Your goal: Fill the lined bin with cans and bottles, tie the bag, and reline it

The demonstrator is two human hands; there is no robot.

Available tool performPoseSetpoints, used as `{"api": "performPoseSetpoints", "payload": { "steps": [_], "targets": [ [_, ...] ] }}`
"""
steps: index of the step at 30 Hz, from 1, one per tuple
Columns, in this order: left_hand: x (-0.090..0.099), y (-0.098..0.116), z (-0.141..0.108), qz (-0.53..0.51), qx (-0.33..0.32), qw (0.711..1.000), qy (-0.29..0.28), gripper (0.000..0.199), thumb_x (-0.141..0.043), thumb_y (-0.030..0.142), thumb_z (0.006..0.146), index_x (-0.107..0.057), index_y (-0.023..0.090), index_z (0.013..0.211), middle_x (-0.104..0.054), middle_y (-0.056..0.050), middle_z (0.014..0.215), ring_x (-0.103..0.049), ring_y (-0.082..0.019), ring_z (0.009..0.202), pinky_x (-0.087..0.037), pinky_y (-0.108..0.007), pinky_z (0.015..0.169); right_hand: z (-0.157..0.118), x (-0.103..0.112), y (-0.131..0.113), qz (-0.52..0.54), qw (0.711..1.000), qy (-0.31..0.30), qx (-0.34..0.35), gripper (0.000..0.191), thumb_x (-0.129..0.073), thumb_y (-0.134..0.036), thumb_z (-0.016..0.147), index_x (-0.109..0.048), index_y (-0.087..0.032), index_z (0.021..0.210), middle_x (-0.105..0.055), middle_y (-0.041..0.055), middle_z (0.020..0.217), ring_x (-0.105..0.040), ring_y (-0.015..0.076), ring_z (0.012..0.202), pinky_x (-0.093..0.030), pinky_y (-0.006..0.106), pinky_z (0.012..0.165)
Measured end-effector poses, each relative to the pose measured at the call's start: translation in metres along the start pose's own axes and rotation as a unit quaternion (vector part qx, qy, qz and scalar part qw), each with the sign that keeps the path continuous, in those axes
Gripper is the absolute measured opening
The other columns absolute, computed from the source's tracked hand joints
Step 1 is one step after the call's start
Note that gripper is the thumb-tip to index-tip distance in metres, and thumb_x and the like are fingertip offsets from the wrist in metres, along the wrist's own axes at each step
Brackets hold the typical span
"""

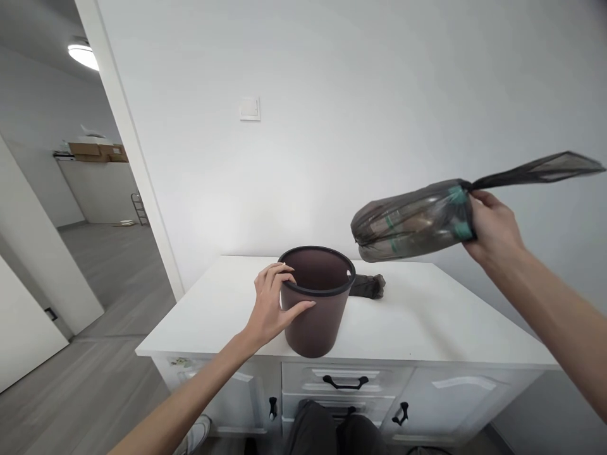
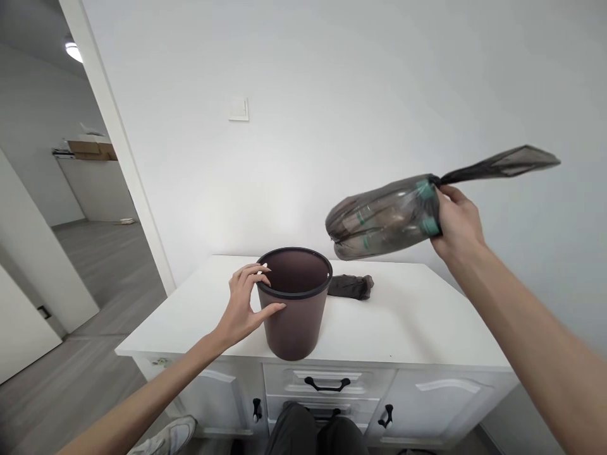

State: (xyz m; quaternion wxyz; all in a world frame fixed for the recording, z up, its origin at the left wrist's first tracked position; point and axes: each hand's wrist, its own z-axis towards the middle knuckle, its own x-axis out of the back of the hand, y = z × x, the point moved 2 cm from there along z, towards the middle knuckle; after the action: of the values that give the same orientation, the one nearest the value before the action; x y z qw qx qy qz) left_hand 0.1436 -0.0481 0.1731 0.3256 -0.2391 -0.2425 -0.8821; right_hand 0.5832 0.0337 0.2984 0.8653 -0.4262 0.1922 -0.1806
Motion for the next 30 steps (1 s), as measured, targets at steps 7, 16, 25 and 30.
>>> {"api": "performPoseSetpoints", "payload": {
  "steps": [7, 16, 25, 30],
  "targets": [
    [-0.021, 0.008, 0.008, 0.051, -0.002, 0.996, 0.076, 0.037, -0.077, 0.046, 0.092, -0.053, 0.025, 0.111, -0.063, -0.01, 0.129, -0.052, -0.031, 0.132, -0.038, -0.051, 0.112, -0.047, 0.042, 0.109, 0.079, 0.985, 0.064, -0.142, 0.031, -0.085, -0.037, 0.079, -0.066, -0.023, 0.099, -0.065, -0.0015, 0.073, -0.056, 0.0122, 0.058, -0.046, 0.023, 0.049],
    [-0.032, -0.006, 0.01, 0.128, 0.026, 0.989, 0.075, 0.038, -0.073, 0.043, 0.095, -0.054, 0.026, 0.123, -0.062, -0.01, 0.133, -0.049, -0.033, 0.135, -0.034, -0.052, 0.113, -0.11, 0.06, 0.202, 0.145, 0.948, 0.024, -0.282, 0.045, -0.092, -0.03, 0.053, -0.068, -0.023, 0.091, -0.067, -0.0045, 0.075, -0.059, 0.0117, 0.057, -0.049, 0.02, 0.048],
    [-0.028, -0.013, 0.015, 0.159, 0.035, 0.984, 0.073, 0.04, -0.068, 0.041, 0.098, -0.054, 0.028, 0.133, -0.06, -0.011, 0.137, -0.047, -0.034, 0.137, -0.033, -0.051, 0.114, -0.123, 0.08, 0.235, 0.103, 0.937, -0.054, -0.33, 0.039, -0.09, -0.024, 0.055, -0.073, -0.023, 0.09, -0.071, 0.0028, 0.079, -0.063, 0.0181, 0.065, -0.052, 0.028, 0.056],
    [-0.033, -0.016, 0.018, 0.147, 0.034, 0.987, 0.062, 0.047, -0.066, 0.042, 0.099, -0.052, 0.031, 0.142, -0.057, -0.011, 0.146, -0.043, -0.035, 0.144, -0.031, -0.054, 0.118, -0.118, 0.096, 0.241, 0.007, 0.921, -0.074, -0.383, 0.028, -0.085, -0.02, 0.058, -0.073, -0.027, 0.082, -0.073, 0.0104, 0.085, -0.068, 0.025, 0.071, -0.052, 0.037, 0.059]
  ]
}}
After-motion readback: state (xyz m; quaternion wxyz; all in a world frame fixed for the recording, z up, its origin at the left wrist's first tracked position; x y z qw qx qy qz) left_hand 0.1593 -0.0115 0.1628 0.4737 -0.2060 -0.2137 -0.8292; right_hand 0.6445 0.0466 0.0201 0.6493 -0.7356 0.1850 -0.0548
